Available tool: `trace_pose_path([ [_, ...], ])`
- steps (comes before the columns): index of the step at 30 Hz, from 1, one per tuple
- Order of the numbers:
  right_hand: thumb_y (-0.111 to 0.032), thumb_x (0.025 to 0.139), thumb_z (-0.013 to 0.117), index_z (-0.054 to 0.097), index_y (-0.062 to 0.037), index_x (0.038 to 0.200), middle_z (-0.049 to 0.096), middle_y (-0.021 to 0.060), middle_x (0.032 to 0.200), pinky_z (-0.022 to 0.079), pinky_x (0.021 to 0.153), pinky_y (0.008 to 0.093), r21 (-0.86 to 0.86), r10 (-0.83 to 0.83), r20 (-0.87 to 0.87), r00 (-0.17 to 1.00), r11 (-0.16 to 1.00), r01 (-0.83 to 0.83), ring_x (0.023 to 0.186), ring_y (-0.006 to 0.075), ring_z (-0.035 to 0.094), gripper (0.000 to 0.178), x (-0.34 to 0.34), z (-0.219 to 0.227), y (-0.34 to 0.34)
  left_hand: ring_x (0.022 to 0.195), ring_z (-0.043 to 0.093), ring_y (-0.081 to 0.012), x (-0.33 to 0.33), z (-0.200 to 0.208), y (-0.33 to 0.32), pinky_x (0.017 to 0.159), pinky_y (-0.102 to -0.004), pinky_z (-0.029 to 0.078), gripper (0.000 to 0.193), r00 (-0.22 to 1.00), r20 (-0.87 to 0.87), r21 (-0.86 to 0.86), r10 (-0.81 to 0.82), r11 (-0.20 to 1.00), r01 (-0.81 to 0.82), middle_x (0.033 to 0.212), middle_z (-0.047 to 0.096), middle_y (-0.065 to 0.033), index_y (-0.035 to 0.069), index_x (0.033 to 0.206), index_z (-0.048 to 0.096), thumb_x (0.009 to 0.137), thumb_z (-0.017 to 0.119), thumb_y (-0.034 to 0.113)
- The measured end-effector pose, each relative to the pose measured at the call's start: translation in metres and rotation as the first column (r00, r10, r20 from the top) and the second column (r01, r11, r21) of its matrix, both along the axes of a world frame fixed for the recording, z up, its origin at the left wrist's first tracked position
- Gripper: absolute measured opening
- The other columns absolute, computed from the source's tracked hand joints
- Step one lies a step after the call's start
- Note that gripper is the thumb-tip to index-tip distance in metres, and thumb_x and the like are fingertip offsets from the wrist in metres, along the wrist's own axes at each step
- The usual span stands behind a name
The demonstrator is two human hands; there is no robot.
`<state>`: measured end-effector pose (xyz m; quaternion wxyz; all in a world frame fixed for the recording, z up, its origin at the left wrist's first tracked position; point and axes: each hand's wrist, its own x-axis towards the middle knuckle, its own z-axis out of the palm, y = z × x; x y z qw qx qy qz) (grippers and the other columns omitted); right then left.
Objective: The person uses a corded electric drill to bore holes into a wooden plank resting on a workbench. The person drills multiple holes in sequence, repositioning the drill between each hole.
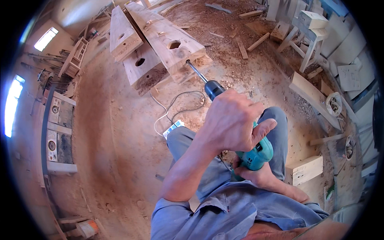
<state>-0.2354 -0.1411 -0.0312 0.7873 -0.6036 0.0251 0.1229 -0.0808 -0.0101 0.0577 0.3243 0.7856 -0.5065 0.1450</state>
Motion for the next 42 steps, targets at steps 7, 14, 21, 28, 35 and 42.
trace_pose_path([
  [7, 0.000, 0.082, 0.074, 0.067, -0.0060, 0.103, 0.065, -0.0002, 0.096, 0.050, 0.079, 0.0295, 0.095, 0.080, -0.005, 0.997, 0.992, -0.079, 0.088, 0.0118, 0.061, 0.024, 0.033, -0.022, 0.023, 0.067, 0.064, -0.0420, 0.029, -0.006, 0.015, 0.066, -0.0496, 0.051, 0.039, 0.996, 0.036, 0.026, 0.088, 0.996, -0.089, 0.064, 0.063, -0.0202, 0.004, 0.077, 0.071, 0.089, 0.074, 0.042],
  [14, 0.001, 0.081, 0.074, 0.065, -0.0040, 0.101, 0.067, 0.0028, 0.096, 0.051, 0.080, 0.0318, 0.176, 0.057, -0.047, 0.997, 0.983, -0.048, 0.089, 0.0148, 0.063, 0.022, -0.004, -0.021, 0.013, 0.068, 0.066, -0.0427, -0.005, 0.000, 0.001, 0.067, -0.0511, 0.051, 0.045, 0.995, -0.049, 0.118, 0.092, 0.989, -0.086, 0.065, 0.065, -0.0195, 0.005, 0.074, 0.069, 0.093, 0.069, 0.046],
  [21, -0.002, 0.077, 0.076, 0.062, -0.0018, 0.109, 0.068, 0.0099, 0.094, 0.053, 0.079, 0.0381, 0.350, 0.081, -0.127, 0.989, 0.936, -0.031, 0.083, 0.0239, 0.067, 0.035, 0.019, -0.012, 0.017, 0.073, 0.069, -0.0435, 0.015, 0.011, -0.007, 0.071, -0.0526, 0.054, 0.052, 0.979, -0.085, 0.228, 0.183, 0.960, -0.160, 0.068, 0.068, -0.0219, 0.005, 0.075, 0.070, 0.097, 0.062, 0.050],
  [28, -0.005, 0.074, 0.078, 0.063, 0.0009, 0.108, 0.069, 0.0134, 0.092, 0.055, 0.080, 0.0419, 0.441, 0.057, -0.201, 0.978, 0.896, 0.038, 0.080, 0.0264, 0.068, 0.038, 0.005, -0.002, 0.012, 0.078, 0.071, -0.0434, 0.006, 0.012, -0.019, 0.075, -0.0534, 0.055, 0.053, 0.973, -0.094, 0.284, 0.213, 0.942, -0.179, 0.073, 0.070, -0.0214, 0.005, 0.076, 0.073, 0.098, 0.058, 0.051],
  [35, -0.006, 0.072, 0.075, 0.063, 0.0003, 0.110, 0.067, 0.0143, 0.096, 0.057, 0.080, 0.0458, 0.496, 0.055, -0.230, 0.972, 0.865, 0.069, 0.081, 0.0288, 0.067, 0.040, 0.008, 0.003, 0.026, 0.083, 0.072, -0.0416, 0.015, 0.020, -0.013, 0.080, -0.0526, 0.056, 0.055, 0.965, -0.123, 0.419, 0.230, 0.894, -0.160, 0.078, 0.072, -0.0210, 0.005, 0.079, 0.076, 0.101, 0.052, 0.050],
  [42, -0.002, 0.076, 0.071, 0.062, -0.0007, 0.111, 0.067, 0.0120, 0.096, 0.054, 0.081, 0.0415, 0.555, 0.083, -0.207, 0.975, 0.831, 0.047, 0.082, 0.0271, 0.066, 0.036, 0.033, -0.004, 0.045, 0.092, 0.072, -0.0409, 0.033, 0.032, -0.007, 0.085, -0.0514, 0.056, 0.056, 0.947, -0.169, 0.488, 0.273, 0.858, -0.160, 0.088, 0.075, -0.0203, 0.005, 0.085, 0.077, 0.102, 0.050, 0.051],
])
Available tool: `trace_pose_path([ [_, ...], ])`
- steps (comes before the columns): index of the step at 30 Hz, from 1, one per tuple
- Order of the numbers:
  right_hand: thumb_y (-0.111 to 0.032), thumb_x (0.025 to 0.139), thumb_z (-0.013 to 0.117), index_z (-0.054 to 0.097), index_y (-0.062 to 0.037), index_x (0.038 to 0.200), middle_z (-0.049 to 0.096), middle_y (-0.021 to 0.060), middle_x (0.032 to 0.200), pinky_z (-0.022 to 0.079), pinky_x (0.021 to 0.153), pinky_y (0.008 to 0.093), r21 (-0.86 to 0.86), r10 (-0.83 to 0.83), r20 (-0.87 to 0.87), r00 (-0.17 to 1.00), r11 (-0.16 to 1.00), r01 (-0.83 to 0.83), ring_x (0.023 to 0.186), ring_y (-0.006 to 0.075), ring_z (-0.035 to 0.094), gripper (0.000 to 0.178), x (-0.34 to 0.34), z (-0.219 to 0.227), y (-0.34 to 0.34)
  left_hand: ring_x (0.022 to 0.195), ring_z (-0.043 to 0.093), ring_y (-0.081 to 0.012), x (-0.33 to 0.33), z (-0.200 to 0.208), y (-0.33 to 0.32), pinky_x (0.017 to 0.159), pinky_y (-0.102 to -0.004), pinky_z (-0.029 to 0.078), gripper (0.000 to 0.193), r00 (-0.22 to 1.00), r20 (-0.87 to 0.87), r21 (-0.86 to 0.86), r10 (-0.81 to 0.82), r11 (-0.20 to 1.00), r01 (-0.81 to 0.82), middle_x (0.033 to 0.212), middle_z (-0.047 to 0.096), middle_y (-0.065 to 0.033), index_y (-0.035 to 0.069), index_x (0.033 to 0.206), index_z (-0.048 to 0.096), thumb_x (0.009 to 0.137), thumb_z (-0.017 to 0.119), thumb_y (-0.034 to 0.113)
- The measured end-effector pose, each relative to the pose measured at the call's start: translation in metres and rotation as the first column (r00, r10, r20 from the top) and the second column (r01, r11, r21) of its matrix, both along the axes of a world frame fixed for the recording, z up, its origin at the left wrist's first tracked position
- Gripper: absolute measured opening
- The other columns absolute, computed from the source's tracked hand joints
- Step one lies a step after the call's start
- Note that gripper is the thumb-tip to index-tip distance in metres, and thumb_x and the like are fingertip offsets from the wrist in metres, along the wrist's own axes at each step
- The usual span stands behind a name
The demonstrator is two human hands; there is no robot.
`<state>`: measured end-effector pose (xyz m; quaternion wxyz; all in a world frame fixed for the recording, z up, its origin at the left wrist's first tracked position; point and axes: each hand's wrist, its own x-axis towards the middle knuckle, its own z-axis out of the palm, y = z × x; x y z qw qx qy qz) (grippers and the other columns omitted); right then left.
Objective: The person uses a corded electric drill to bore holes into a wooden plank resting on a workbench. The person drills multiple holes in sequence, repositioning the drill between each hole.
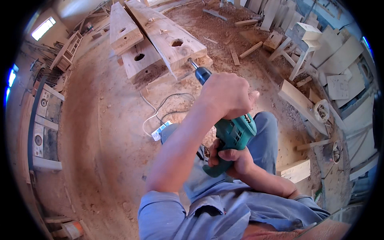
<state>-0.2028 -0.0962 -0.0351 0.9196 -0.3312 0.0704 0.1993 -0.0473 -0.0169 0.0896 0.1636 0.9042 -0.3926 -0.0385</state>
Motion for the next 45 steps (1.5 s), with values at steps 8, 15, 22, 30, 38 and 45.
trace_pose_path([
  [8, -0.003, 0.074, 0.071, 0.061, -0.0015, 0.113, 0.067, 0.0135, 0.096, 0.054, 0.081, 0.0441, 0.019, -0.028, -0.046, 0.999, 0.999, 0.028, 0.082, 0.0282, 0.066, 0.040, -0.010, 0.007, -0.004, 0.094, 0.072, -0.0407, -0.009, -0.005, -0.004, 0.087, -0.0511, 0.056, 0.057, 1.000, -0.005, 0.012, 0.017, 1.000, -0.017, 0.090, 0.075, -0.0215, 0.003, 0.085, 0.078, 0.102, 0.052, 0.052],
  [15, -0.010, 0.074, 0.073, 0.063, 0.0011, 0.108, 0.066, 0.0145, 0.096, 0.056, 0.083, 0.0473, 0.025, -0.058, -0.016, 0.998, 0.998, 0.058, 0.081, 0.0292, 0.066, 0.037, -0.024, 0.001, 0.010, 0.093, 0.072, -0.0405, -0.015, -0.011, 0.000, 0.086, -0.0514, 0.055, 0.056, 0.999, 0.007, 0.009, -0.036, 0.999, 0.036, 0.088, 0.075, -0.0210, 0.004, 0.083, 0.077, 0.101, 0.053, 0.051],
  [22, -0.007, 0.077, 0.071, 0.061, -0.0009, 0.110, 0.066, 0.0134, 0.095, 0.055, 0.083, 0.0459, 0.079, -0.043, -0.001, 0.999, 0.996, 0.043, 0.082, 0.0274, 0.067, 0.035, -0.014, -0.001, 0.025, 0.090, 0.071, -0.0429, -0.007, -0.006, 0.010, 0.083, -0.0529, 0.054, 0.055, 0.999, 0.028, 0.001, -0.041, 0.999, 0.041, 0.084, 0.073, -0.0204, 0.005, 0.084, 0.076, 0.102, 0.052, 0.051],
  [30, -0.003, 0.079, 0.069, 0.061, -0.0009, 0.109, 0.066, 0.0120, 0.095, 0.054, 0.082, 0.0450, -0.005, -0.078, 0.018, 0.997, 0.997, 0.078, 0.081, 0.0259, 0.066, 0.031, -0.010, -0.008, 0.034, 0.086, 0.070, -0.0438, -0.008, -0.003, 0.016, 0.081, -0.0532, 0.054, 0.053, 1.000, 0.013, -0.019, -0.025, 1.000, 0.025, 0.081, 0.072, -0.0205, 0.004, 0.081, 0.074, 0.101, 0.056, 0.050],
  [38, -0.002, 0.080, 0.069, 0.061, -0.0001, 0.108, 0.067, 0.0113, 0.094, 0.054, 0.081, 0.0423, -0.048, -0.081, 0.034, 0.996, 0.995, 0.083, 0.081, 0.0247, 0.066, 0.029, -0.011, -0.006, 0.030, 0.083, 0.069, -0.0445, 0.000, -0.004, 0.018, 0.077, -0.0542, 0.052, 0.052, 0.998, 0.055, -0.116, -0.020, 0.993, 0.027, 0.077, 0.069, -0.0216, 0.005, 0.077, 0.073, 0.101, 0.058, 0.049],
  [45, -0.001, 0.078, 0.069, 0.062, 0.0004, 0.104, 0.067, 0.0114, 0.091, 0.053, 0.077, 0.0404, -0.107, -0.045, 0.065, 0.997, 0.993, 0.052, 0.077, 0.0255, 0.066, 0.028, -0.020, -0.008, -0.002, 0.081, 0.069, -0.0445, -0.014, -0.020, 0.001, 0.076, -0.0545, 0.052, 0.051, 0.995, 0.098, -0.182, 0.002, 0.983, 0.016, 0.075, 0.070, -0.0202, 0.008, 0.077, 0.073, 0.101, 0.058, 0.050],
])
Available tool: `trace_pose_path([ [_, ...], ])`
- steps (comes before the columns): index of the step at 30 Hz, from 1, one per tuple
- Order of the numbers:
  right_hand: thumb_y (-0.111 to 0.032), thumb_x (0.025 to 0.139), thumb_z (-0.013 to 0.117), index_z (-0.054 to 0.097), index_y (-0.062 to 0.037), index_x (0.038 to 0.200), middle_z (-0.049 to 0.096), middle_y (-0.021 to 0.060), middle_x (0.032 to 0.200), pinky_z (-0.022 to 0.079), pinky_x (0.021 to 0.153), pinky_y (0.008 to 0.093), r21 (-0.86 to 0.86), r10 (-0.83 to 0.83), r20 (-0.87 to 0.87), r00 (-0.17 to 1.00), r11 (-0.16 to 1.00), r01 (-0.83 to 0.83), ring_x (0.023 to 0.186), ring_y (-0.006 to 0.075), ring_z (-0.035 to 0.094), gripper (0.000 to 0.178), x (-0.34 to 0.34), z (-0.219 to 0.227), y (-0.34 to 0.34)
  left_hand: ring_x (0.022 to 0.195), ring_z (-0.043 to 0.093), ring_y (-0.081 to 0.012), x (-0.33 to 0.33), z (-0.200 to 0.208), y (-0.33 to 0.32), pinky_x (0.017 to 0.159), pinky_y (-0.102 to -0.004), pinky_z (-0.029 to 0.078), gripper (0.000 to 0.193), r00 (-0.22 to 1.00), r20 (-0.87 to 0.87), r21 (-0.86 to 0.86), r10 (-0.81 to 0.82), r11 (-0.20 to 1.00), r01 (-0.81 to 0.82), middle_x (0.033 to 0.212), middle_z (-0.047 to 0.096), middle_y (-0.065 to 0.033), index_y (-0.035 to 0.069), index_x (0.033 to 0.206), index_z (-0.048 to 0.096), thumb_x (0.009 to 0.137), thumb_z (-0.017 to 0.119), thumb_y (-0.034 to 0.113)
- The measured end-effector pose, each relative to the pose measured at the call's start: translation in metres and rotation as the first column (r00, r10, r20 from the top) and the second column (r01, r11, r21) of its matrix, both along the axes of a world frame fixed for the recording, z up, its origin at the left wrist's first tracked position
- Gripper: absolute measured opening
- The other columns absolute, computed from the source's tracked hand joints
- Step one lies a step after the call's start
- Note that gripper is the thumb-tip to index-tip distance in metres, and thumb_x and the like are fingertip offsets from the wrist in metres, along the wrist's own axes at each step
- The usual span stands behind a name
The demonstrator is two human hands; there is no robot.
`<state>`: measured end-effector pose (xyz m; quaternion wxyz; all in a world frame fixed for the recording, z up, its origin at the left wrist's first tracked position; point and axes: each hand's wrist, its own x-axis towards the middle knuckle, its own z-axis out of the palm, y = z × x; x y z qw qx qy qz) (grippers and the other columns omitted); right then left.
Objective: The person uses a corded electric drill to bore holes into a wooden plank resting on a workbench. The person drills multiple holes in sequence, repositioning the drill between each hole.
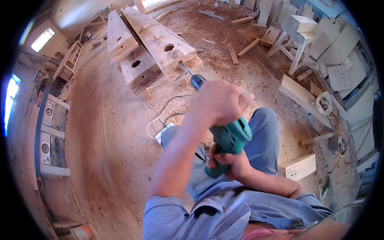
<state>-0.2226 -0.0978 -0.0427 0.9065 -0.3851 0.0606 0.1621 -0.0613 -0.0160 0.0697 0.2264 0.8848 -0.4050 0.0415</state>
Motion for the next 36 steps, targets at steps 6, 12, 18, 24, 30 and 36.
trace_pose_path([
  [6, 0.003, 0.080, 0.072, 0.064, 0.0009, 0.101, 0.066, 0.0094, 0.087, 0.053, 0.074, 0.0359, 0.015, -0.013, -0.031, 0.999, 1.000, 0.013, 0.074, 0.0221, 0.066, 0.023, 0.004, 0.004, -0.009, 0.081, 0.069, -0.0443, -0.004, 0.002, -0.003, 0.074, -0.0541, 0.052, 0.049, 1.000, -0.011, -0.007, 0.013, 1.000, -0.013, 0.075, 0.070, -0.0202, 0.009, 0.078, 0.072, 0.101, 0.057, 0.049],
  [12, 0.002, 0.080, 0.072, 0.062, 0.0012, 0.102, 0.066, 0.0090, 0.089, 0.053, 0.071, 0.0354, 0.038, -0.066, 0.046, 0.997, 0.997, 0.064, 0.075, 0.0214, 0.066, 0.025, 0.019, -0.008, 0.018, 0.080, 0.068, -0.0443, 0.008, 0.001, 0.009, 0.073, -0.0543, 0.052, 0.044, 0.999, -0.037, -0.019, -0.006, 1.000, 0.005, 0.075, 0.069, -0.0190, 0.010, 0.081, 0.073, 0.101, 0.058, 0.047],
  [18, 0.003, 0.079, 0.072, 0.062, 0.0004, 0.099, 0.066, 0.0083, 0.087, 0.052, 0.072, 0.0355, 0.020, -0.036, 0.025, 0.999, 0.999, 0.036, 0.075, 0.0205, 0.066, 0.022, -0.003, -0.010, -0.003, 0.078, 0.068, -0.0435, -0.007, -0.010, -0.001, 0.070, -0.0531, 0.052, 0.042, 0.999, 0.026, -0.030, -0.021, 0.999, 0.022, 0.073, 0.069, -0.0183, 0.011, 0.084, 0.074, 0.101, 0.058, 0.045],
  [24, 0.005, 0.080, 0.069, 0.062, 0.0007, 0.102, 0.065, 0.0102, 0.086, 0.053, 0.073, 0.0388, -0.093, -0.036, 0.034, 0.999, 0.995, 0.039, 0.075, 0.0237, 0.066, 0.024, -0.004, -0.010, -0.004, 0.077, 0.067, -0.0447, -0.006, -0.008, 0.001, 0.070, -0.0531, 0.051, 0.042, 0.999, 0.024, -0.074, -0.037, 0.996, 0.039, 0.073, 0.068, -0.0192, 0.010, 0.082, 0.073, 0.101, 0.058, 0.044],
  [30, 0.005, 0.079, 0.068, 0.064, 0.0020, 0.098, 0.066, 0.0104, 0.086, 0.054, 0.072, 0.0381, -0.102, -0.043, 0.031, 0.999, 0.994, 0.046, 0.073, 0.0233, 0.066, 0.020, 0.006, -0.004, -0.004, 0.077, 0.067, -0.0451, -0.001, -0.008, 0.002, 0.069, -0.0533, 0.050, 0.041, 0.999, 0.026, -0.151, -0.046, 0.987, 0.050, 0.071, 0.067, -0.0184, 0.009, 0.081, 0.072, 0.101, 0.059, 0.042],
  [36, 0.001, 0.079, 0.072, 0.064, -0.0001, 0.095, 0.065, 0.0068, 0.082, 0.053, 0.067, 0.0339, -0.230, -0.085, 0.095, 0.992, 0.967, 0.105, 0.069, 0.0182, 0.065, 0.018, -0.014, 0.002, -0.021, 0.072, 0.067, -0.0431, -0.022, -0.018, 0.000, 0.065, -0.0507, 0.051, 0.041, 0.993, 0.107, -0.214, -0.054, 0.974, 0.076, 0.069, 0.066, -0.0168, 0.008, 0.079, 0.070, 0.102, 0.059, 0.041],
])
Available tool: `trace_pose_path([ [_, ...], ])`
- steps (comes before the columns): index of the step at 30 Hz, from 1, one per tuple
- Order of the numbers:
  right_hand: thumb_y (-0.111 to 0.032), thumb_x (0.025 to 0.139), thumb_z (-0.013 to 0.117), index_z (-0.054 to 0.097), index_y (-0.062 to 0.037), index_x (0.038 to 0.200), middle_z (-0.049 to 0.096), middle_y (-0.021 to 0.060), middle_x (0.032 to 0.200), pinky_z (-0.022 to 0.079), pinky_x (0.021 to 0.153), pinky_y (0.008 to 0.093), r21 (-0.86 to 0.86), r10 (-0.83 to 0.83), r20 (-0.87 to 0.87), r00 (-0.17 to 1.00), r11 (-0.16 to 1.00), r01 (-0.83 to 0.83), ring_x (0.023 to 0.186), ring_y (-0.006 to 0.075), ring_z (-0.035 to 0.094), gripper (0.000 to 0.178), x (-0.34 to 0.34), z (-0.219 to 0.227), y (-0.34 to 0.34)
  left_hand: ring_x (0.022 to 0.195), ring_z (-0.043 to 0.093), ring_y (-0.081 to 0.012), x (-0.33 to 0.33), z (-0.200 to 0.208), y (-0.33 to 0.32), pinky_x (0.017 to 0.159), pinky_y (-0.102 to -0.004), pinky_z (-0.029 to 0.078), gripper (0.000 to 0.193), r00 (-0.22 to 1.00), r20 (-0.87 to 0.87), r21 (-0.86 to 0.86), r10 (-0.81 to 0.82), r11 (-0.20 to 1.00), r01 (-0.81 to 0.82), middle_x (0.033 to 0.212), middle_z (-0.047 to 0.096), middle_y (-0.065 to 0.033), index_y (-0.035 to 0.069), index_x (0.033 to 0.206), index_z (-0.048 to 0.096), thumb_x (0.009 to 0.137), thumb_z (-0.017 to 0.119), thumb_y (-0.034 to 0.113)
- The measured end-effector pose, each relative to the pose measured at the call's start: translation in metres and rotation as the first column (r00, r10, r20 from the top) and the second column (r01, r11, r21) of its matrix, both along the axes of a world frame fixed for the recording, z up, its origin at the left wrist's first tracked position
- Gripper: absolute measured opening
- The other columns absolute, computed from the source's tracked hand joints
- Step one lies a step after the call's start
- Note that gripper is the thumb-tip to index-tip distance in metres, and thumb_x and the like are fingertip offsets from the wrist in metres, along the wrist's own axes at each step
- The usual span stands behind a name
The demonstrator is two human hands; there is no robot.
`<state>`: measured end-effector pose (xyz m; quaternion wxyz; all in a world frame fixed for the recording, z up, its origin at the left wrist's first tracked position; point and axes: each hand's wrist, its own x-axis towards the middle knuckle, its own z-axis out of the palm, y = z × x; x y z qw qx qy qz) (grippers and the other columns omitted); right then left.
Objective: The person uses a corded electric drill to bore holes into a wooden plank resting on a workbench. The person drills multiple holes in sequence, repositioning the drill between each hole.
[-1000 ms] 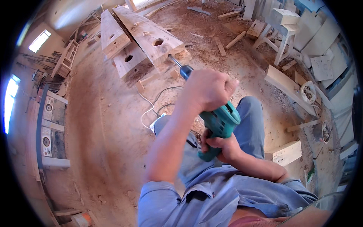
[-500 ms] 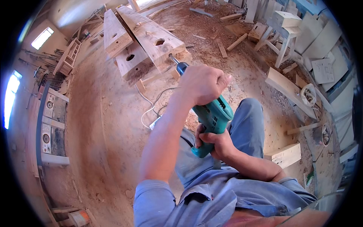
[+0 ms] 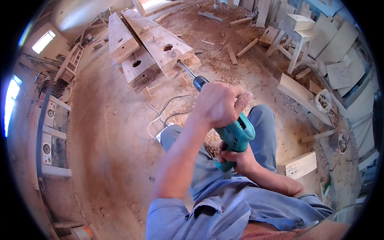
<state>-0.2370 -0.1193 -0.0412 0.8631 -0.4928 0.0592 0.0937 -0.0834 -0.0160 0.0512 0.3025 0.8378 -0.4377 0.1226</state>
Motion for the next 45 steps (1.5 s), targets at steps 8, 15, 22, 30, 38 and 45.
trace_pose_path([
  [8, 0.004, 0.080, 0.070, 0.065, -0.0010, 0.098, 0.066, 0.0046, 0.083, 0.054, 0.068, 0.0332, -0.135, 0.003, 0.028, 1.000, 0.991, 0.001, 0.074, 0.0167, 0.066, 0.019, 0.006, -0.007, -0.018, 0.073, 0.067, -0.0433, -0.001, -0.007, -0.003, 0.064, -0.0496, 0.050, 0.036, 0.997, 0.072, -0.094, -0.032, 0.995, 0.038, 0.069, 0.065, -0.0172, 0.007, 0.077, 0.067, 0.100, 0.062, 0.033],
  [15, -0.003, 0.081, 0.076, 0.065, -0.0013, 0.098, 0.066, 0.0039, 0.086, 0.054, 0.070, 0.0337, -0.340, 0.051, 0.098, 0.994, 0.940, -0.015, 0.074, 0.0160, 0.065, 0.021, 0.028, -0.019, -0.016, 0.070, 0.068, -0.0419, 0.009, -0.005, 0.004, 0.067, -0.0501, 0.054, 0.031, 0.999, 0.048, -0.197, -0.011, 0.980, 0.020, 0.067, 0.067, -0.0181, 0.009, 0.082, 0.071, 0.098, 0.064, 0.036],
  [22, -0.004, 0.082, 0.076, 0.065, -0.0028, 0.099, 0.065, 0.0024, 0.087, 0.053, 0.071, 0.0327, -0.369, 0.049, 0.140, 0.989, 0.929, 0.006, 0.078, 0.0150, 0.065, 0.021, 0.032, -0.029, -0.008, 0.069, 0.065, -0.0411, 0.014, -0.013, 0.011, 0.066, -0.0484, 0.050, 0.029, 0.998, 0.033, -0.253, -0.055, 0.965, 0.062, 0.067, 0.062, -0.0160, 0.007, 0.075, 0.065, 0.095, 0.067, 0.028],
  [30, 0.000, 0.079, 0.076, 0.064, -0.0036, 0.104, 0.066, 0.0021, 0.092, 0.054, 0.073, 0.0314, -0.435, 0.075, 0.165, 0.983, 0.900, 0.004, 0.080, 0.0129, 0.065, 0.028, 0.029, -0.042, -0.015, 0.070, 0.062, -0.0413, 0.017, -0.015, 0.013, 0.066, -0.0465, 0.048, 0.027, 0.999, 0.018, -0.209, -0.051, 0.976, 0.054, 0.070, 0.061, -0.0164, 0.008, 0.076, 0.064, 0.095, 0.066, 0.027],
  [38, 0.001, 0.081, 0.075, 0.064, -0.0035, 0.107, 0.065, 0.0015, 0.091, 0.054, 0.073, 0.0316, -0.451, 0.067, 0.074, 0.995, 0.892, -0.027, 0.079, 0.0127, 0.064, 0.029, 0.034, -0.037, -0.023, 0.071, 0.064, -0.0405, 0.020, -0.015, 0.006, 0.066, -0.0455, 0.049, 0.026, 0.999, 0.020, -0.218, -0.036, 0.975, 0.040, 0.072, 0.064, -0.0155, 0.007, 0.076, 0.066, 0.093, 0.068, 0.027],
  [45, -0.001, 0.083, 0.073, 0.065, -0.0042, 0.103, 0.065, 0.0010, 0.090, 0.052, 0.072, 0.0316, -0.404, 0.070, 0.212, 0.975, 0.914, 0.023, 0.079, 0.0126, 0.062, 0.022, 0.018, -0.042, -0.014, 0.075, 0.065, -0.0409, 0.006, -0.022, 0.012, 0.069, -0.0469, 0.050, 0.020, 0.987, 0.119, -0.272, -0.105, 0.953, 0.134, 0.075, 0.067, -0.0153, 0.008, 0.080, 0.069, 0.091, 0.068, 0.025],
])
